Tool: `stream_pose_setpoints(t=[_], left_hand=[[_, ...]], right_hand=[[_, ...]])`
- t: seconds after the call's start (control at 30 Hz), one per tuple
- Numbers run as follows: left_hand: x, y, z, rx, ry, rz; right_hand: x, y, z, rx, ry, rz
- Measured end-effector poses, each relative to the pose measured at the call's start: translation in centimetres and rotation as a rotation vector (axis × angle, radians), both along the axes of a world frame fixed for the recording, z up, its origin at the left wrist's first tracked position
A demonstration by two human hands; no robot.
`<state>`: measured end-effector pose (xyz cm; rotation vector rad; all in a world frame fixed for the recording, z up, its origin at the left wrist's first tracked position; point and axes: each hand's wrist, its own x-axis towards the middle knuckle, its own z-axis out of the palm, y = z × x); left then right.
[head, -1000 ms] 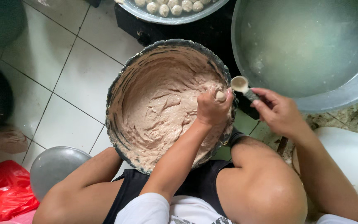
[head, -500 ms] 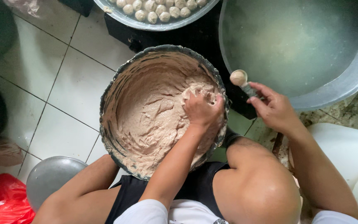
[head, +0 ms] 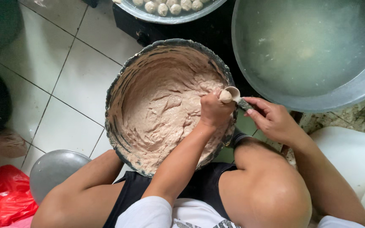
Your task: The person sits on the floor with a large bowl of meat paste on their lap, scoops portions of paste with a spoon, shapes them into balls by hand, and drops the balls into a pot of water. Later they use a skimmer to transfer cooked balls into a strainer basket.
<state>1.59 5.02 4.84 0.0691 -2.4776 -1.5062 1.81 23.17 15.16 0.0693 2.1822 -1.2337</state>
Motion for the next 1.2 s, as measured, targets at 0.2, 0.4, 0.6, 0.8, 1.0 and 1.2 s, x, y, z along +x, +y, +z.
stream_pose_setpoints(t=[0.2, 0.4, 0.6, 0.8, 1.0, 1.2], left_hand=[[-0.4, 0.2, 1.6, -0.082, -0.163, -0.103], [3.2, -3.9, 3.9, -0.268, -0.404, -0.211], [6.7, -7.8, 4.6, -0.230, -0.430, -0.263], [5.6, -10.2, 5.1, -0.216, -0.547, -0.308], [3.4, -14.1, 5.6, -0.053, -0.565, -0.430], [2.5, -18.4, 6.0, 0.081, -0.568, -0.549]], right_hand=[[-0.2, 1.0, -1.5, -0.316, -0.208, -0.106], [-3.1, 4.8, -5.5, 0.032, 0.183, -0.206], [-7.3, 8.4, -5.3, 0.537, 0.484, -0.027], [-11.6, 0.5, 3.3, 0.745, 0.567, 0.026], [-17.1, -20.8, 10.7, 0.335, 0.570, 0.104], [-23.6, -41.6, 11.5, 0.295, 0.760, 0.299]])
